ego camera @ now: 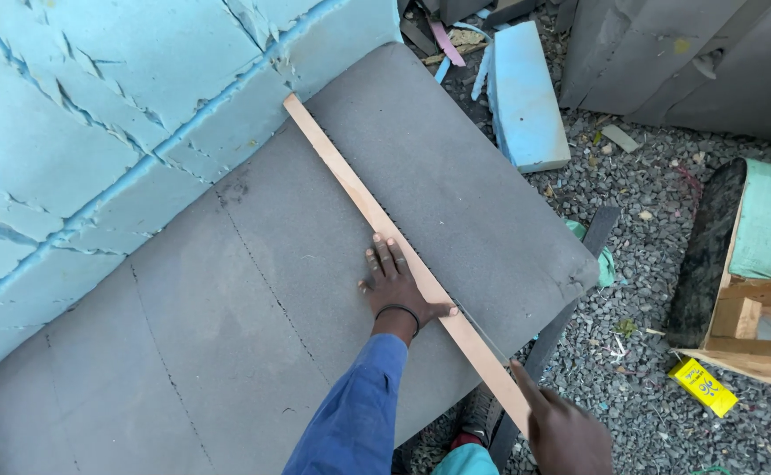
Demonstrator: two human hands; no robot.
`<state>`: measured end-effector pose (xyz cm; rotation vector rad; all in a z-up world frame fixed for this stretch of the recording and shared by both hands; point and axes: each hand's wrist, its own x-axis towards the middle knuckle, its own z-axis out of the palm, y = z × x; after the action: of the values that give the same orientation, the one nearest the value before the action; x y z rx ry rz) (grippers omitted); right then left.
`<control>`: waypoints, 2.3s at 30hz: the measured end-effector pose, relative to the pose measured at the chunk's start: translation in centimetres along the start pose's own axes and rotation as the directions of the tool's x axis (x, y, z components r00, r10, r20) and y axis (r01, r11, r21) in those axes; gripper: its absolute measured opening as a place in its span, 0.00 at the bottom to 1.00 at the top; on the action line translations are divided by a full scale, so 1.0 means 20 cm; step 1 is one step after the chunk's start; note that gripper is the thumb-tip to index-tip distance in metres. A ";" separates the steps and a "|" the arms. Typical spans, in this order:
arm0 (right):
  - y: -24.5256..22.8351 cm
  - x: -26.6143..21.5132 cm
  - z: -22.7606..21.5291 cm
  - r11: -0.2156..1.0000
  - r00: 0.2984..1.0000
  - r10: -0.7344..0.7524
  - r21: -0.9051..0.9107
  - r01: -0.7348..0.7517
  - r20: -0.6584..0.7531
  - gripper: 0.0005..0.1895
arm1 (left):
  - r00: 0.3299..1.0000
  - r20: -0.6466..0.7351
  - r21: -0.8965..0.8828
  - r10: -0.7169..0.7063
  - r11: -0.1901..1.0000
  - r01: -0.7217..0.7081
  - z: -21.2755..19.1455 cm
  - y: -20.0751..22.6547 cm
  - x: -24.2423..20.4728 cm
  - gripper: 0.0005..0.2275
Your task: Measuring and marking foam padding on a furniture frame using a tape measure and a wooden straight edge
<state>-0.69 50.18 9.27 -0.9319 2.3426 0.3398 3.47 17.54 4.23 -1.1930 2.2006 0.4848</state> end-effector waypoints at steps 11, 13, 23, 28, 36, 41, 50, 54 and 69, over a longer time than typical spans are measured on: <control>0.16 -0.02 0.17 0.998 0.975 -0.054 -0.019 0.060 0.215 0.51 | 0.997 0.079 -0.013 -0.018 1.000 0.019 -0.06 0.00 -0.02 0.84; 0.24 -0.07 0.27 0.997 0.970 -0.036 -0.054 0.050 0.240 0.50 | 0.997 0.070 -0.031 -0.013 0.999 0.015 -0.05 0.00 -0.01 0.85; 0.38 -0.21 0.46 0.996 0.982 -0.067 -0.051 0.077 0.177 0.54 | 0.998 0.060 -0.051 -0.014 0.999 0.018 -0.05 0.00 -0.01 0.85; 0.26 -0.15 0.43 0.998 0.994 -0.070 0.002 0.071 0.082 0.54 | 1.000 0.027 -0.024 -0.005 1.000 0.006 -0.02 -0.02 0.00 0.86; 0.47 -0.23 0.56 1.000 0.926 -0.021 -0.011 0.027 0.377 0.57 | 0.998 0.056 -0.023 0.004 1.000 -0.003 -0.03 -0.02 -0.01 0.86; 0.51 -0.29 0.61 0.998 0.960 -0.036 -0.042 0.049 0.277 0.54 | 1.000 0.025 -0.025 -0.001 1.000 0.002 -0.02 -0.01 -0.01 0.86; 0.12 -0.10 0.16 0.995 0.987 -0.078 0.064 0.070 0.138 0.48 | 1.000 0.007 -0.034 0.004 0.999 -0.004 -0.03 -0.02 -0.01 0.86; 0.28 -0.15 0.35 0.993 0.982 -0.115 0.055 0.108 0.150 0.52 | 1.000 0.005 -0.020 0.002 1.000 -0.002 -0.01 -0.02 0.00 0.86; -0.06 0.00 -0.10 0.861 0.977 0.161 0.464 -0.208 0.139 0.36 | 0.999 0.031 -0.030 0.004 1.000 -0.003 -0.05 -0.01 -0.02 0.85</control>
<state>-0.71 48.35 10.76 -0.4414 2.2741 -0.1221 3.47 17.20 5.17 -1.1890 2.1766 0.5366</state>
